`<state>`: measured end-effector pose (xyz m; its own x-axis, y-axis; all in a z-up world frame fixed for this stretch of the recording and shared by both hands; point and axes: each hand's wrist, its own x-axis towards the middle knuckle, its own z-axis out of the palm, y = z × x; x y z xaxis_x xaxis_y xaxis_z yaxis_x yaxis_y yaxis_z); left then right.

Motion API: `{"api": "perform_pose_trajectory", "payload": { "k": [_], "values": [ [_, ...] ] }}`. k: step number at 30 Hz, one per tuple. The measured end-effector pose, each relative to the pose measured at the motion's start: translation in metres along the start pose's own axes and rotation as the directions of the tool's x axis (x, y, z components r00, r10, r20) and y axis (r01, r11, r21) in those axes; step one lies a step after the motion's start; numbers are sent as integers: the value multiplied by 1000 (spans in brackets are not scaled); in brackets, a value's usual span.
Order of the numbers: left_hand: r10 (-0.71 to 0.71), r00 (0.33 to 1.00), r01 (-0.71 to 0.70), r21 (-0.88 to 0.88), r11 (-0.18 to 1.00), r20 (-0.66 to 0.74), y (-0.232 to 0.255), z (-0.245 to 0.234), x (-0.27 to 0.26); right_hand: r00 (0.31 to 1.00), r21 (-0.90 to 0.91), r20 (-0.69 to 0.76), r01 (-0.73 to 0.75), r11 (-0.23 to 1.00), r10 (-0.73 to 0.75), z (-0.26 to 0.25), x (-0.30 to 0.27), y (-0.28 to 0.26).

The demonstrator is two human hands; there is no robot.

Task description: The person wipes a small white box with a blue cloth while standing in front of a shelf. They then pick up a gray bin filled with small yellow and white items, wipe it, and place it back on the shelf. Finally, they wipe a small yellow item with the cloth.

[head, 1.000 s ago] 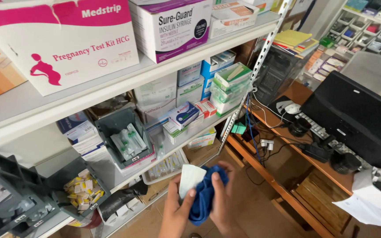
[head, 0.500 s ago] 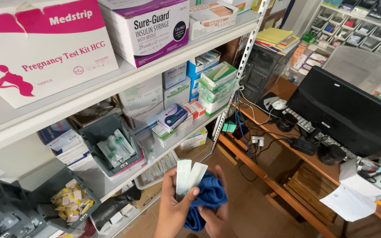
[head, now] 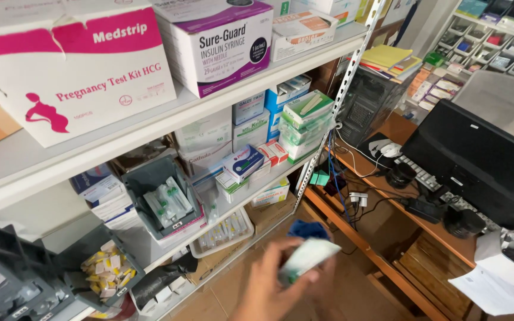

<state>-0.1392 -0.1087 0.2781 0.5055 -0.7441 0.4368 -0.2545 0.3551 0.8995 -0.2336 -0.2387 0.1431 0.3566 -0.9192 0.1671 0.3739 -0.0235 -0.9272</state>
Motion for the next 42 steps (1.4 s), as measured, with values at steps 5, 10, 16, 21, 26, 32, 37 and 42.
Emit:
{"api": "perform_pose_trajectory", "payload": {
  "k": [5,10,16,21,26,32,37,42],
  "values": [
    [-152,976,150,30,988,156,-3,20,5,999,-39,-52,8,999,-11,-25,-4,-8],
    [-199,972,206,-42,978,123,0,13,15,997,-79,-79,12,997,-18,-29,-2,-15],
    [-159,987,160,-118,980,14,-32,-28,-4,999,-145,-28,39,989,-43,11,-5,16],
    [-326,790,331,-87,940,-519,-74,-97,-48,926,-177,344,-100,979,157,97,-51,-28],
    [-197,688,271,-5,963,-699,-88,-141,-91,584,-31,799,275,961,-142,134,-62,-37],
    [-219,650,306,-12,952,-728,-43,-135,-103,632,-92,775,107,990,3,139,-62,-6],
    [-246,678,265,-82,961,-692,-13,-132,-110,721,-153,692,121,981,19,159,-53,-4],
    [-60,576,286,131,949,-815,1,-156,-141,591,-143,806,119,983,46,190,-89,-13]
  ]
}}
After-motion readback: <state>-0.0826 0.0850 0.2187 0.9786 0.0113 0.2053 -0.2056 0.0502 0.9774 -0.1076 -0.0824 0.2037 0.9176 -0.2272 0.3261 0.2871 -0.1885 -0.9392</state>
